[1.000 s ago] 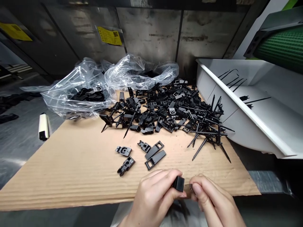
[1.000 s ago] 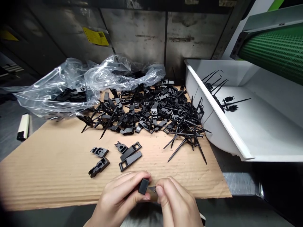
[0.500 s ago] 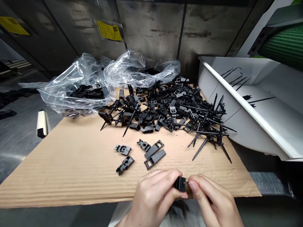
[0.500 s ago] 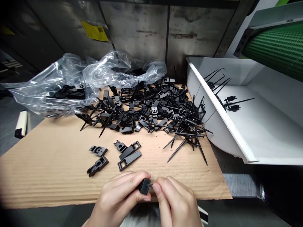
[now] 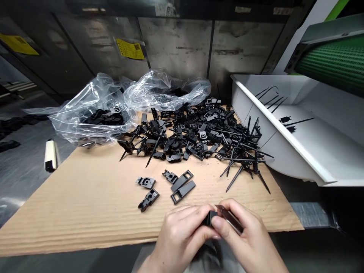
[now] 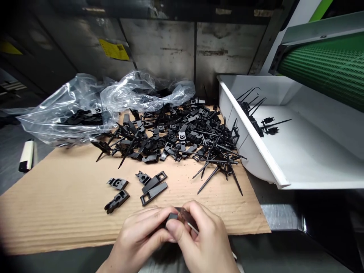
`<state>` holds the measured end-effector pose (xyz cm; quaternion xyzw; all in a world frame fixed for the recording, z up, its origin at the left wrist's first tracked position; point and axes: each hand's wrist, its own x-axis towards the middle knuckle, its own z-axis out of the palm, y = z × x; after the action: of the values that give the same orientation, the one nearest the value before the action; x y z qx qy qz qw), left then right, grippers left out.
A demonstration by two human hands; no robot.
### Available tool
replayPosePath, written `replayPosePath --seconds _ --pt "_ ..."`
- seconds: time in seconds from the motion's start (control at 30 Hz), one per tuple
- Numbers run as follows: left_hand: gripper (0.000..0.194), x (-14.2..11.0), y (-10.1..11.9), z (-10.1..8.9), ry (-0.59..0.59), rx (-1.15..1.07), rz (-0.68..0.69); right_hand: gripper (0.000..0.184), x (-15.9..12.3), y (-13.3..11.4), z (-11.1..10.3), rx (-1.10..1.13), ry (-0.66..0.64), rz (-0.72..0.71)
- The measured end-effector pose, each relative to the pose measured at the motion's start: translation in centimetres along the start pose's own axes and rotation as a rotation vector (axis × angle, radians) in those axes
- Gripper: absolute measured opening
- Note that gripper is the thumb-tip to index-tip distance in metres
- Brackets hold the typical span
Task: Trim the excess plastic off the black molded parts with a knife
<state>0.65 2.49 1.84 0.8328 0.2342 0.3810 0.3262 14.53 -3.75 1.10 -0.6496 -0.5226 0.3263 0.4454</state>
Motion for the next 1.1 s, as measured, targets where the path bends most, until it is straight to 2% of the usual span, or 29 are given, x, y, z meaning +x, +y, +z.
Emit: replayPosePath --seconds 0.1,0.27,0.37,0.47,0.5,0.57,0.67,0.83,1.1 --pt "0.036 -0.3 0.2 -0.6 -0.041 -0.034 0.008 0.018 0.4 -0.1 0.0 0.001 0.006 -0.010" --pt "0.028 -1.1 0.2 -1.2 0.019 -0.064 -0.172 0.019 -0.2 1.0 -1.7 -0.008 0.045 -0.072" --pt "0.034 -1.3 0.2 -1.0 -0.021 -0.240 -0.267 0.016 -0.8 1.9 -2.2 -0.094 0.067 -0.229" --pt "0.028 -1.4 0.2 -0.3 0.036 -0.340 -0.401 0.019 -1.2 2.3 -1.8 -0.202 0.189 -0.414" --pt "0.033 -1.4 0.2 -0.1 0.064 -0.338 -0.418 0.021 -1.2 2.3 -1.5 -0.229 0.224 -0.460" --pt "0.042 -1.4 0.2 0.1 0.080 -0.292 -0.379 0.026 -1.1 2.3 -1.1 -0.286 0.238 -0.549" --pt "0.020 -1.1 0.2 -0.1 0.064 -0.189 -0.255 0.028 -1.0 2.1 -0.7 -0.332 0.239 -0.614" --pt "0.017 -0.8 0.0 -0.4 0.045 -0.112 -0.161 0.017 -1.0 1.8 0.3 -0.290 0.368 -0.581" --pt "0.020 -1.2 -0.4 -0.6 -0.007 -0.155 -0.129 0.020 -1.3 2.0 0.0 -0.405 0.329 -0.560"
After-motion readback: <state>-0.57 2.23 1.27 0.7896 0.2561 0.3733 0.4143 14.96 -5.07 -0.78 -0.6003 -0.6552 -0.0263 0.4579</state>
